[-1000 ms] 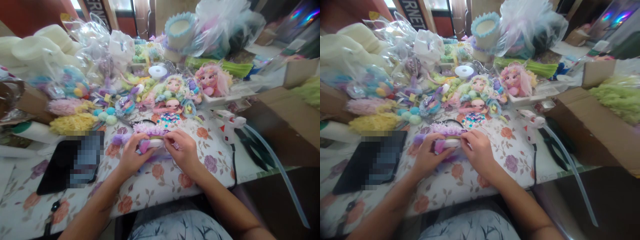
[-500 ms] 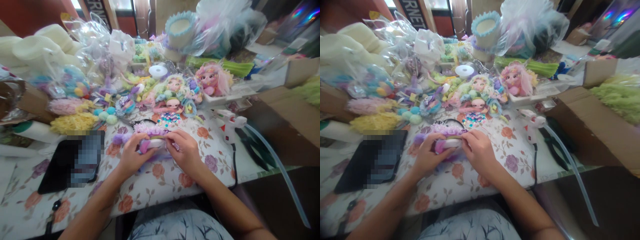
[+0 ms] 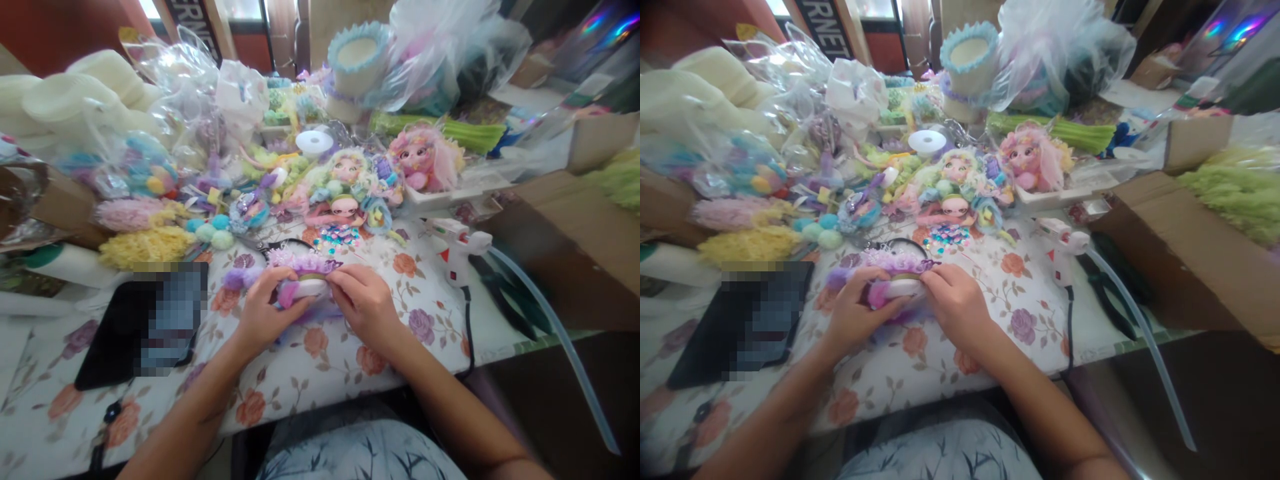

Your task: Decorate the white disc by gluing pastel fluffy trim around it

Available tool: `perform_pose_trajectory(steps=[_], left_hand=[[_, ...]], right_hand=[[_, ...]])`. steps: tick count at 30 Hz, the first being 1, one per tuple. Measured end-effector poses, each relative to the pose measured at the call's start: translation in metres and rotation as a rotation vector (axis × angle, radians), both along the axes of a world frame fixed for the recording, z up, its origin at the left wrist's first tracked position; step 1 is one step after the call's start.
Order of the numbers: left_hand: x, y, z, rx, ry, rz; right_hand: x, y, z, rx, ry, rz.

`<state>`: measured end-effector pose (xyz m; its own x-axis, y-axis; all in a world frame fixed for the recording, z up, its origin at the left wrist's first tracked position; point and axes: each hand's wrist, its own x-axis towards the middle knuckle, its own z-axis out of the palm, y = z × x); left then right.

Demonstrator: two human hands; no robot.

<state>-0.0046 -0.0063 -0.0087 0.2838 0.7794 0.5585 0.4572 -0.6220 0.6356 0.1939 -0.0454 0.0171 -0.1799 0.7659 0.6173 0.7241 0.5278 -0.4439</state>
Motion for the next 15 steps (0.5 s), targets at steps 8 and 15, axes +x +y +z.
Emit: perform_pose_trajectory(steps=[8, 15], left_hand=[[0.0003, 0.0000, -0.0003, -0.028, -0.004, -0.010], [-0.0003, 0.0006, -0.0011, -0.011, -0.004, -0.015]], right_hand=[[0.0069, 0.0046, -0.0042, 0.003, 0.020, 0.102], [0.0033, 0.0029, -0.0018, -0.066, 0.127, 0.091]])
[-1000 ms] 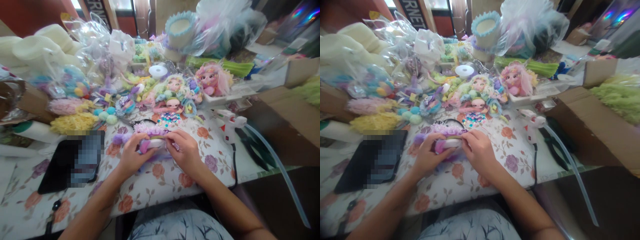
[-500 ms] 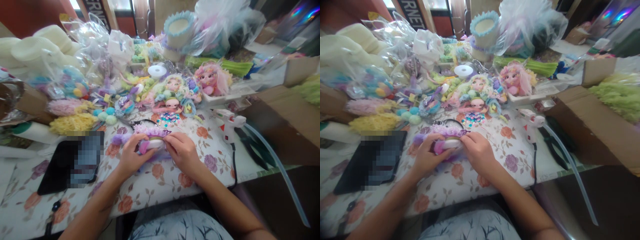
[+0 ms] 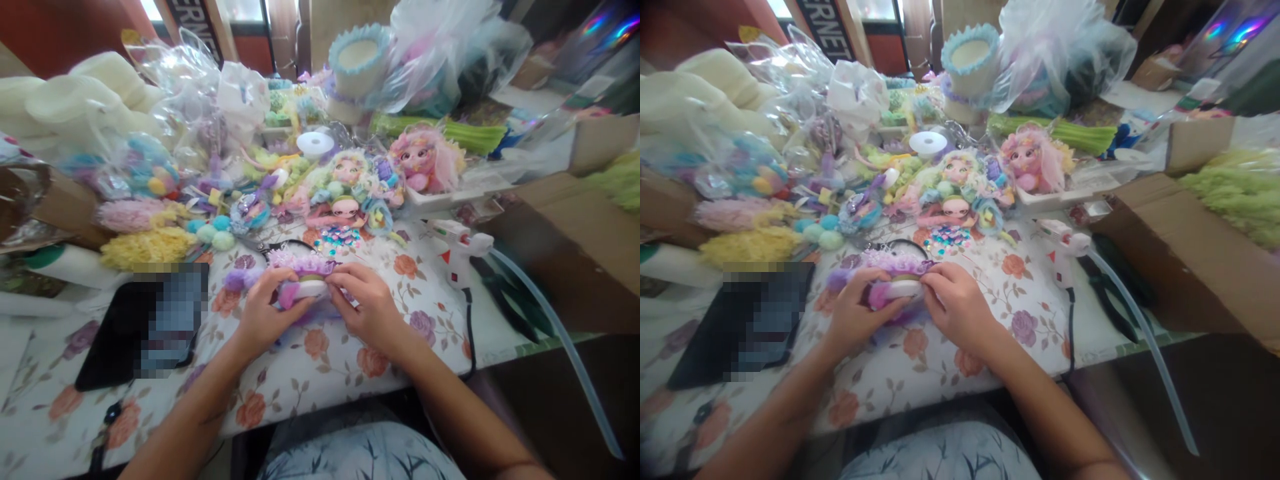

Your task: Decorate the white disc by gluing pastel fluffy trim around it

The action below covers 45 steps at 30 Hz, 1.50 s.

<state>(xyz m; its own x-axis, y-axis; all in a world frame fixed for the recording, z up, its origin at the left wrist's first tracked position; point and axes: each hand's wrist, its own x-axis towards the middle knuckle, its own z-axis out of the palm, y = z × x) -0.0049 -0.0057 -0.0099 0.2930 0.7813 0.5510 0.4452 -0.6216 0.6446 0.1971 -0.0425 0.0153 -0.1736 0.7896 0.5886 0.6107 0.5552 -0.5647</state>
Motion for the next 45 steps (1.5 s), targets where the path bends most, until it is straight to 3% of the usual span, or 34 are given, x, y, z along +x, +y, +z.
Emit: perform_pose_trajectory(steps=[6, 14, 22, 27, 33, 40, 45], left_hand=[[-0.001, 0.001, -0.002, 0.057, 0.022, -0.010], [0.000, 0.001, 0.001, 0.092, 0.043, -0.020], [0.000, -0.001, -0.002, 0.089, 0.033, 0.001], [0.001, -0.001, -0.003, 0.099, 0.052, 0.008], [0.002, 0.000, -0.003, 0.104, 0.056, 0.002], [0.003, -0.002, 0.001, 0.010, -0.006, 0.110], [0.001, -0.002, 0.002, 0.019, -0.028, 0.183]], right_hand=[[-0.005, -0.007, 0.004, 0.043, -0.131, -0.031], [-0.012, -0.013, 0.014, -0.018, -0.220, -0.084], [-0.007, -0.008, 0.021, -0.030, -0.206, -0.018], [-0.009, -0.009, 0.015, -0.007, -0.162, -0.019], [-0.016, -0.010, 0.009, -0.005, -0.272, -0.063], [-0.019, -0.001, 0.006, -0.032, -0.281, -0.015], [-0.021, 0.007, -0.009, -0.108, -0.128, -0.006]])
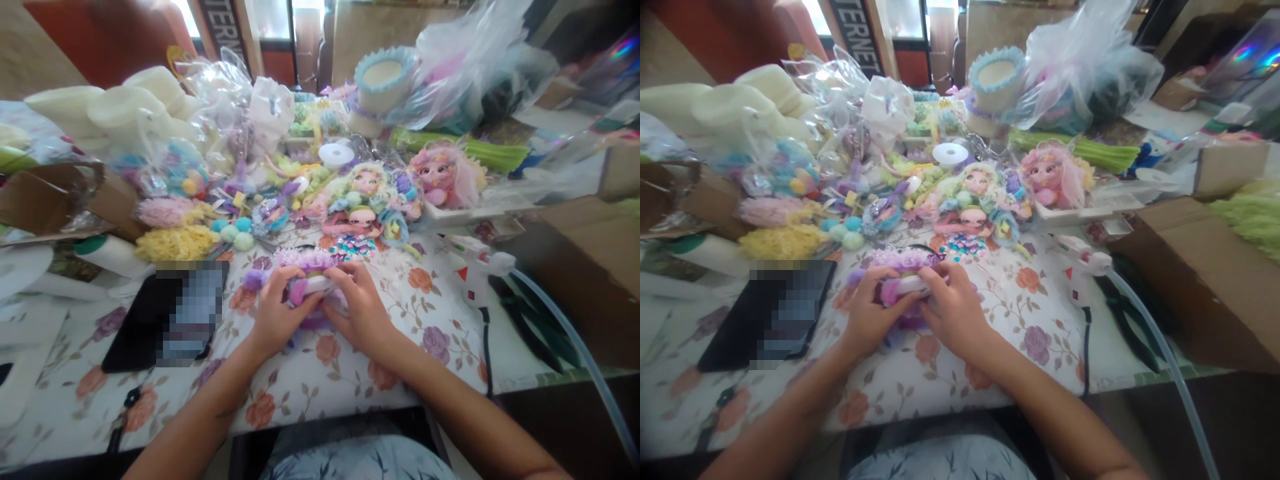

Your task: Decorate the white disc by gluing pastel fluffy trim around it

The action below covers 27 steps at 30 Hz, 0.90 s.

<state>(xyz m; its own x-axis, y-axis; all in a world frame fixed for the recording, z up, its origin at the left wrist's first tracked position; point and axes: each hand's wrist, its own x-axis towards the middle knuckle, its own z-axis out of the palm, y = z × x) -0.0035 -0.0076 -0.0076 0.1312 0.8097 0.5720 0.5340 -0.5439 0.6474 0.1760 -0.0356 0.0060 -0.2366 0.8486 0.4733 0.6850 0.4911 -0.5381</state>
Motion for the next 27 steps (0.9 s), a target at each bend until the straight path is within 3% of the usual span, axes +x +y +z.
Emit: perform_pose_trajectory(steps=[7, 10, 13, 18, 23, 27], left_hand=[[0.003, 0.000, -0.002, 0.038, -0.038, 0.046], [0.003, -0.001, 0.001, 0.031, -0.063, 0.042], [0.003, -0.001, 0.005, 0.000, -0.111, 0.013], [0.002, -0.002, 0.007, -0.034, -0.158, -0.031], [0.002, -0.003, 0.006, -0.075, -0.148, -0.059], [0.002, -0.003, 0.003, -0.021, -0.104, -0.048]], right_hand=[[-0.010, -0.003, -0.008, -0.124, 0.193, -0.108], [-0.005, 0.002, -0.005, -0.174, 0.280, -0.022], [0.007, 0.011, 0.003, -0.205, 0.335, 0.154], [0.020, 0.020, 0.010, -0.163, 0.274, 0.262], [0.019, 0.016, -0.003, -0.106, 0.302, 0.239], [0.017, 0.010, -0.011, -0.007, 0.261, 0.169]])
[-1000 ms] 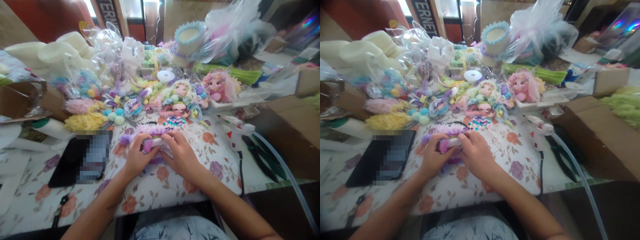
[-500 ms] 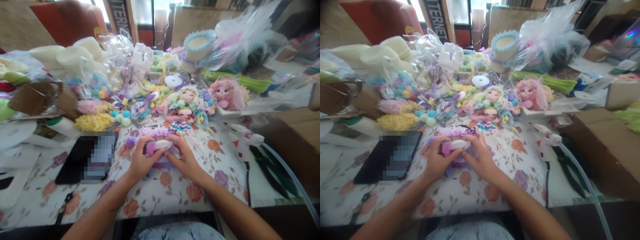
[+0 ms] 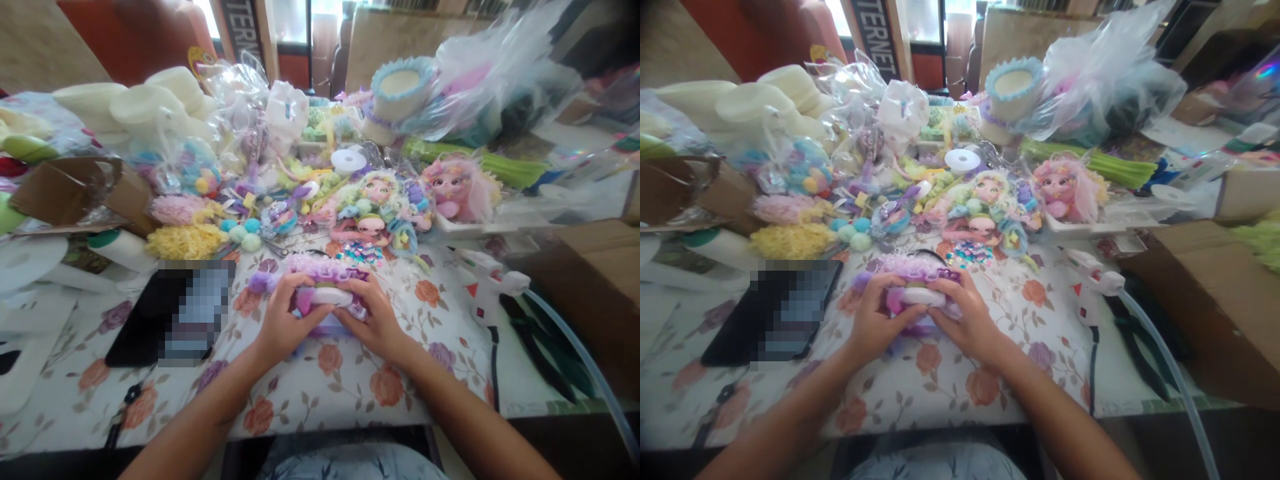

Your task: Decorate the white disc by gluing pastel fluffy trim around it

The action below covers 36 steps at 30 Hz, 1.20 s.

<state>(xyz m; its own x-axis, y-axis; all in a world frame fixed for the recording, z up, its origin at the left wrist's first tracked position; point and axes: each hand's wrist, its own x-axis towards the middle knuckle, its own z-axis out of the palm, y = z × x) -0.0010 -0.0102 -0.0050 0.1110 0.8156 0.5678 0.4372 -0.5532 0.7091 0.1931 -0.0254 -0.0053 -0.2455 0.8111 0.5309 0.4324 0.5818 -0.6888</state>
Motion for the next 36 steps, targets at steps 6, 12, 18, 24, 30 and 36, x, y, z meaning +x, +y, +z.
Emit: perform_pose_trajectory(steps=[6, 12, 18, 24, 30, 36], left_hand=[[-0.001, 0.004, -0.005, 0.125, 0.122, 0.068], [0.002, 0.002, 0.006, 0.351, 0.298, 0.137], [0.004, -0.005, 0.012, 0.414, 0.356, 0.233], [0.007, -0.008, 0.011, 0.412, 0.343, 0.231], [0.008, -0.009, 0.010, 0.344, 0.334, 0.217], [0.010, -0.010, 0.008, 0.217, 0.318, 0.195]], right_hand=[[-0.002, -0.003, -0.007, 0.178, -0.107, -0.128], [-0.007, -0.003, -0.009, 0.214, -0.143, -0.189], [-0.010, -0.006, -0.011, 0.229, -0.176, -0.227], [-0.011, -0.005, -0.013, 0.238, -0.175, -0.230], [-0.010, -0.004, -0.016, 0.245, -0.196, -0.229], [-0.011, -0.002, -0.014, 0.287, -0.263, -0.247]])
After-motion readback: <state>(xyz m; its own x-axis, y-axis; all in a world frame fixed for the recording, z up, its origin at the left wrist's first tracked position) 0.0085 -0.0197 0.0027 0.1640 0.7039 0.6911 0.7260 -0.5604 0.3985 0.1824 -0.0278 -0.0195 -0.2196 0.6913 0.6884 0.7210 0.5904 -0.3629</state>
